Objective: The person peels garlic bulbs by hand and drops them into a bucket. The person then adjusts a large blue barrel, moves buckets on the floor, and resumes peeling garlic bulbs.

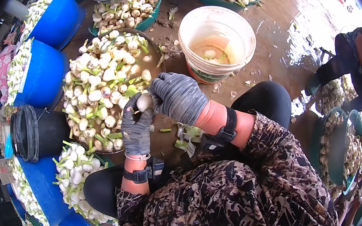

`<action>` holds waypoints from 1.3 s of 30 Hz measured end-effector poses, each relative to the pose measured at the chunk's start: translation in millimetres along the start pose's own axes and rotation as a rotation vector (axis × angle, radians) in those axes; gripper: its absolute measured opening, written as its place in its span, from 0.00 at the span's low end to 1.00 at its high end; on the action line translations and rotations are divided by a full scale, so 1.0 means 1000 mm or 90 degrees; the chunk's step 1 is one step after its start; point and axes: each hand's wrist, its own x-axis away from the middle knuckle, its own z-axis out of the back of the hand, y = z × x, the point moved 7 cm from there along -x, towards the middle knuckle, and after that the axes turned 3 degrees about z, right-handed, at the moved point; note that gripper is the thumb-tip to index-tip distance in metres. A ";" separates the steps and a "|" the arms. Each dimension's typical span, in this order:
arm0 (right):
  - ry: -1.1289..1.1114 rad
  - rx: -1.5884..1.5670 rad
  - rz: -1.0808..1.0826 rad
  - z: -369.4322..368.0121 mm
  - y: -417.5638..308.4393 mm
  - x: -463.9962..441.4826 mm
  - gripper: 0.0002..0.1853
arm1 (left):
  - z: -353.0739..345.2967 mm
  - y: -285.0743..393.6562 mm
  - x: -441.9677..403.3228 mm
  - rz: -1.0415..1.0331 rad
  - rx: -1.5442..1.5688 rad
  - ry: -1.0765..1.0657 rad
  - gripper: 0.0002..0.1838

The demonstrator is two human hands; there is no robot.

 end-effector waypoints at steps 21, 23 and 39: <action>-0.052 -0.154 -0.095 -0.004 0.004 0.001 0.09 | 0.007 -0.033 -0.011 0.088 -0.035 -0.058 0.29; -0.036 -0.141 -0.087 -0.010 0.005 0.004 0.08 | 0.004 -0.020 -0.010 0.057 -0.037 -0.042 0.30; 0.009 -0.123 -0.229 -0.030 0.088 0.015 0.07 | 0.005 -0.012 -0.010 -0.076 0.088 -0.062 0.30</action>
